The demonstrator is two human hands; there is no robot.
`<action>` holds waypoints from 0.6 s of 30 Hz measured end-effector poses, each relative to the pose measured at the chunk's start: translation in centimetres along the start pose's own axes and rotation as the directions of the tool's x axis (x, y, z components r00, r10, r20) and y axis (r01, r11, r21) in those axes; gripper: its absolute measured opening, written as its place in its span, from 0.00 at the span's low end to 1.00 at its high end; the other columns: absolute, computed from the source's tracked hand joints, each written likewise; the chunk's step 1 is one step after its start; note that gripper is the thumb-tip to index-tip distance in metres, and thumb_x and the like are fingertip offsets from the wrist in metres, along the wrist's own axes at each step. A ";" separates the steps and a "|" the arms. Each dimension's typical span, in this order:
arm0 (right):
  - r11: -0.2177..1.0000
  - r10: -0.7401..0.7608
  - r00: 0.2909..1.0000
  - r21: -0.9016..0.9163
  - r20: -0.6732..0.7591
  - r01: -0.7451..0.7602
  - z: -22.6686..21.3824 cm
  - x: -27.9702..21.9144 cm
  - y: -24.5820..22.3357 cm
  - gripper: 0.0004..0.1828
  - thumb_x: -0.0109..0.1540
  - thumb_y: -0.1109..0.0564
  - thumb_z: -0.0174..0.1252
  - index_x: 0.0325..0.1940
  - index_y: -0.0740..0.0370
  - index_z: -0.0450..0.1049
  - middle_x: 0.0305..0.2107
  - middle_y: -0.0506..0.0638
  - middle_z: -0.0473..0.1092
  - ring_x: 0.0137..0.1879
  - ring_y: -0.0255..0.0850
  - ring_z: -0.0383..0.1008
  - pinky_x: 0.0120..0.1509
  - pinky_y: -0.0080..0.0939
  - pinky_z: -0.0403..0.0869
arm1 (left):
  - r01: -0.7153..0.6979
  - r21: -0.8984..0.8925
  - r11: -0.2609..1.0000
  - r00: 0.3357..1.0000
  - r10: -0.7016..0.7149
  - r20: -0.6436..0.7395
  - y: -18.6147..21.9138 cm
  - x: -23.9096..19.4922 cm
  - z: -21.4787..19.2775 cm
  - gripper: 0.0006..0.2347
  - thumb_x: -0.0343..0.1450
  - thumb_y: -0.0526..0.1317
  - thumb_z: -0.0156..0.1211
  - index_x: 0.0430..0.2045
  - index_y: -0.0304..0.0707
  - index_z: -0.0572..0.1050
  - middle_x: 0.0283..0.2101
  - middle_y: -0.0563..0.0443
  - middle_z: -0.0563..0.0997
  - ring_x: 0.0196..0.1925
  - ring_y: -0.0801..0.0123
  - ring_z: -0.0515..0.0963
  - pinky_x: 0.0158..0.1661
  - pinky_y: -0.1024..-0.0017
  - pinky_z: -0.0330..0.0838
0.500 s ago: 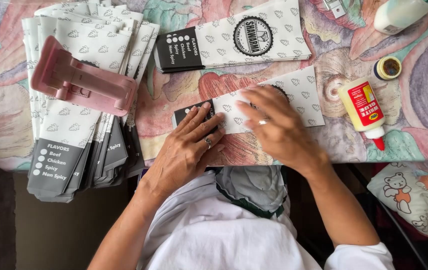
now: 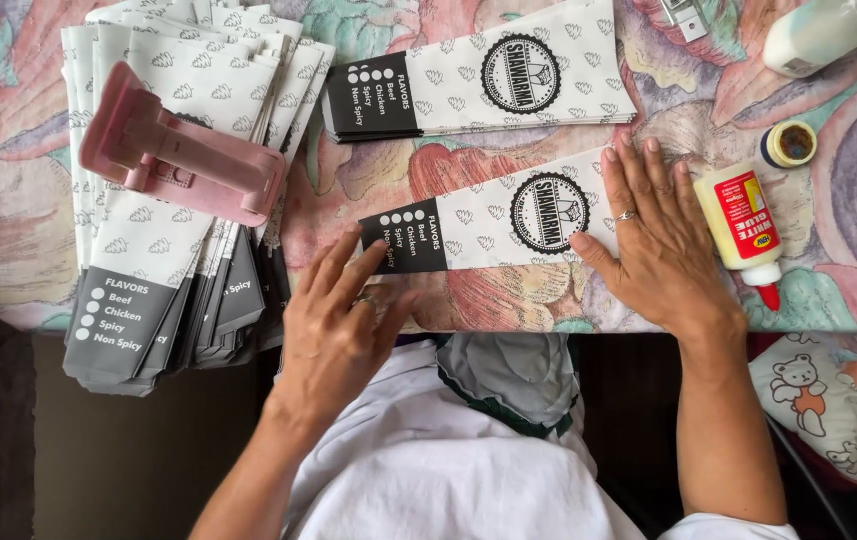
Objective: Manually assembling paper shawarma packaging sleeves by applying white glue to the edges and folding them closed.
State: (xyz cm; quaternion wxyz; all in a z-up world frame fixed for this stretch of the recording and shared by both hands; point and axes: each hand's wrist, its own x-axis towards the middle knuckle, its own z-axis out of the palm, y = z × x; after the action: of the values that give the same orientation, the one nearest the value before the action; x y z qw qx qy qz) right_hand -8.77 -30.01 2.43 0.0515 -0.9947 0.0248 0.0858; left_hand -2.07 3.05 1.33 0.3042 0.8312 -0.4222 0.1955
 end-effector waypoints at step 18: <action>0.961 -0.161 0.827 0.106 -0.538 0.256 -2.2 1.5 -0.9 0.22 0.64 0.81 0.56 0.64 0.87 0.73 0.69 0.75 0.61 0.74 0.66 0.65 0.78 0.54 0.67 | -0.192 -0.038 0.981 0.979 0.194 0.069 4.4 -2.6 5.4 0.07 0.73 0.27 0.59 0.44 0.22 0.78 0.56 0.23 0.77 0.61 0.30 0.76 0.56 0.43 0.75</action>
State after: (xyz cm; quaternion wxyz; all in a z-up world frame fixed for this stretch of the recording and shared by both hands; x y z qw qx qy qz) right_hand -6.87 -29.46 4.45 0.1385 -0.9684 -0.0639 -0.1973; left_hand -6.82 -1.11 -2.65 0.2813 0.7879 -0.5147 0.1875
